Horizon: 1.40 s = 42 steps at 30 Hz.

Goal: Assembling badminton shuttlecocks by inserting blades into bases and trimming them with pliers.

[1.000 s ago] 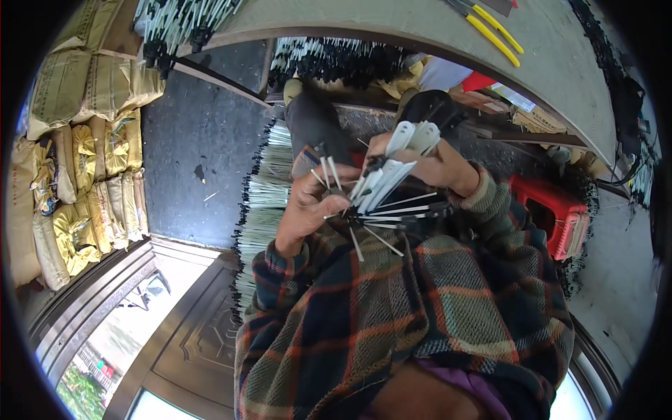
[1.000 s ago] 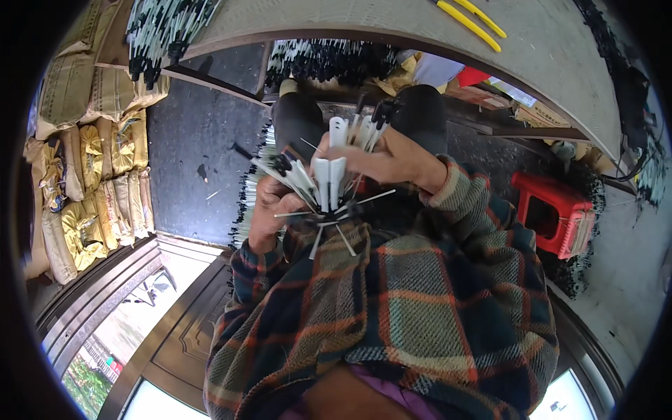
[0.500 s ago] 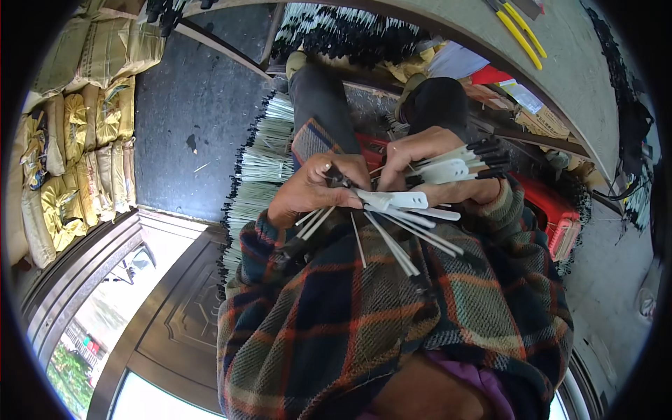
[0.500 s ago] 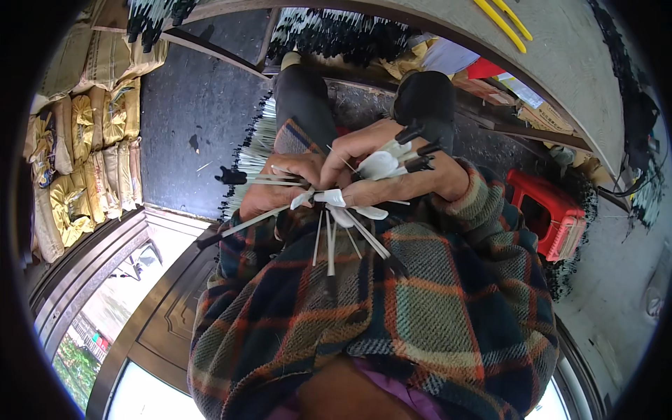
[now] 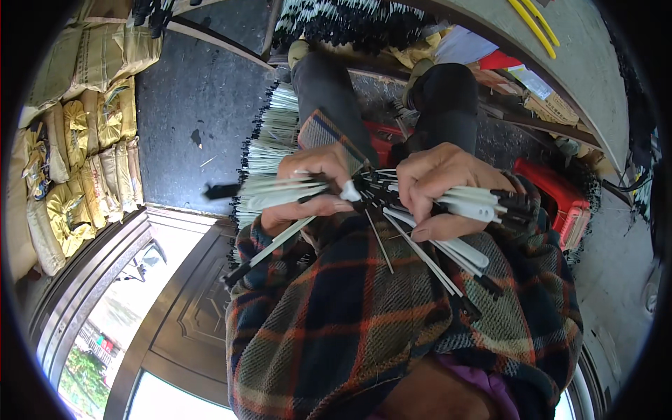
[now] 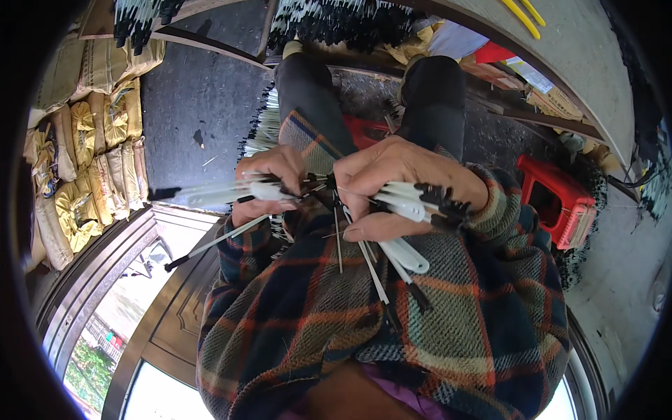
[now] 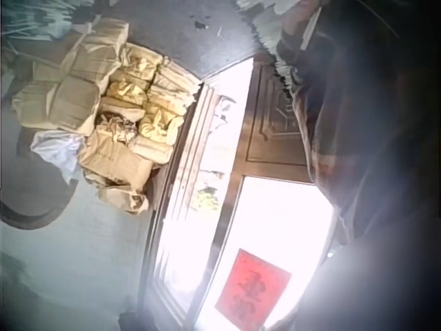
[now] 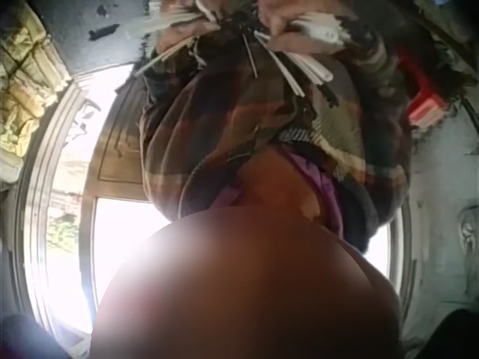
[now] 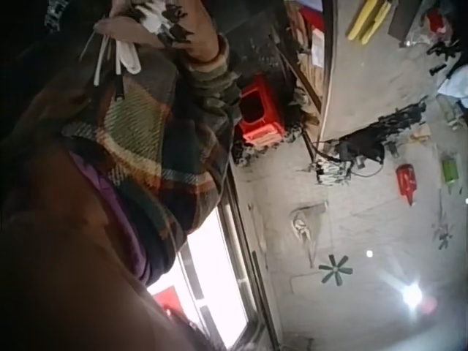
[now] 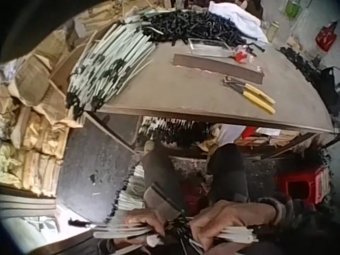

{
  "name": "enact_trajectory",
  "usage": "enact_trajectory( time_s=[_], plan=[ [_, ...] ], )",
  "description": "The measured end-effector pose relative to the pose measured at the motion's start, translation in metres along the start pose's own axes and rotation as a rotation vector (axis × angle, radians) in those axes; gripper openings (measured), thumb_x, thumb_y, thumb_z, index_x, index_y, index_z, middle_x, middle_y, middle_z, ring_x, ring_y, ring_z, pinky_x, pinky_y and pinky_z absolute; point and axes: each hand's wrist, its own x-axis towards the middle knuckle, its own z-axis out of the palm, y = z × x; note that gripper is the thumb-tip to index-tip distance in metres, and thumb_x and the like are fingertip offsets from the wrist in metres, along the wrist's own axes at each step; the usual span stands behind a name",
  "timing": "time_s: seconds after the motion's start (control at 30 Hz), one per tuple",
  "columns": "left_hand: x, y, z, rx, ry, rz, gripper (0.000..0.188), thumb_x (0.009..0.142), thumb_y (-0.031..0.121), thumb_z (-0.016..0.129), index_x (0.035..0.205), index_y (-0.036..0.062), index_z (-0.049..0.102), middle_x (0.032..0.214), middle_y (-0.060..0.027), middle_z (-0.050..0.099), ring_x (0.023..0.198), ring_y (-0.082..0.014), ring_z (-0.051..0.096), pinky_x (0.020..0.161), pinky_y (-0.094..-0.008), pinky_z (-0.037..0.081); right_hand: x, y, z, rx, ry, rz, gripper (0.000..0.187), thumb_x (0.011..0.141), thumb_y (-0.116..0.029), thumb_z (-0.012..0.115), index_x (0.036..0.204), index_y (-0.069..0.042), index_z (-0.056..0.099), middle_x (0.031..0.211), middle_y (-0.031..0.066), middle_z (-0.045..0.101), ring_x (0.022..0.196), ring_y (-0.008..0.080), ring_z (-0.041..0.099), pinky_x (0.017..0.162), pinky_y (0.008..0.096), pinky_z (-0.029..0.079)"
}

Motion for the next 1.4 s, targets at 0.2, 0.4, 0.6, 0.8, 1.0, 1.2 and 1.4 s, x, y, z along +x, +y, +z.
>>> enact_trajectory(
  time_s=[0.2,0.4,0.6,0.8,1.0,1.2,1.4],
  plan=[
    [-0.024,-0.015,-0.007,0.003,0.022,0.122,0.020,0.062,0.011,0.071,0.073,0.0004,0.059,0.063,-0.0063,0.052,0.055,-0.0161,0.047,0.052,-0.0288,0.035,-0.008,0.012,0.016,-0.092,0.219,-0.108,0.011,0.069,-0.003,0.066,0.063,0.000,0.057,0.066,0.0099,0.054,0.055,0.0175,0.054,0.050,0.0272,0.039],
    [-0.026,-0.005,0.009,-0.045,0.257,0.061,0.015,0.063,0.003,0.071,0.074,0.0008,0.060,0.070,-0.0086,0.060,0.063,-0.0167,0.055,0.057,-0.0273,0.040,0.014,0.013,0.035,-0.060,0.432,-0.184,0.008,0.073,-0.001,0.061,0.075,0.002,0.054,0.066,0.0078,0.049,0.055,0.0175,0.048,0.047,0.0305,0.038],
    [-0.027,-0.004,0.022,-0.083,0.444,0.034,0.016,0.065,0.011,0.071,0.070,-0.0002,0.060,0.068,-0.0088,0.058,0.059,-0.0165,0.054,0.055,-0.0278,0.041,0.024,0.011,0.040,-0.146,0.453,-0.101,0.012,0.073,-0.005,0.062,0.074,0.000,0.051,0.066,0.0108,0.046,0.057,0.0263,0.047,0.050,0.0343,0.036],
    [-0.030,-0.010,0.019,-0.106,0.431,0.026,0.018,0.066,0.012,0.071,0.072,0.0000,0.061,0.069,-0.0082,0.058,0.061,-0.0161,0.053,0.057,-0.0286,0.041,0.024,0.013,0.039,-0.214,0.433,-0.139,0.021,0.068,-0.012,0.066,0.077,-0.002,0.050,0.069,0.0097,0.047,0.058,0.0276,0.048,0.051,0.0358,0.036],
    [-0.028,-0.003,0.025,-0.152,0.467,0.027,0.018,0.066,0.013,0.073,0.073,0.0021,0.061,0.070,-0.0069,0.058,0.063,-0.0165,0.054,0.058,-0.0285,0.041,0.023,0.013,0.039,-0.250,0.405,-0.105,0.029,0.065,-0.013,0.069,0.084,-0.002,0.049,0.075,0.0097,0.049,0.063,0.0290,0.050,0.053,0.0363,0.037],
    [-0.024,-0.003,0.018,0.012,0.340,0.054,0.016,0.066,0.011,0.074,0.072,0.0030,0.061,0.069,-0.0049,0.058,0.061,-0.0150,0.054,0.056,-0.0281,0.041,0.021,0.019,0.040,-0.273,0.436,-0.145,0.032,0.063,-0.012,0.070,0.085,-0.001,0.049,0.079,0.0110,0.051,0.067,0.0313,0.052,0.054,0.0363,0.039],
    [-0.034,-0.008,0.025,-0.136,0.334,-0.251,0.019,0.066,0.008,0.075,0.077,0.0016,0.060,0.067,-0.0043,0.058,0.057,-0.0118,0.054,0.053,-0.0247,0.040,0.021,0.023,0.036,-0.114,0.484,-0.021,0.019,0.074,-0.010,0.062,0.086,0.001,0.053,0.077,0.0098,0.053,0.064,0.0225,0.050,0.056,0.0304,0.040]
  ],
)
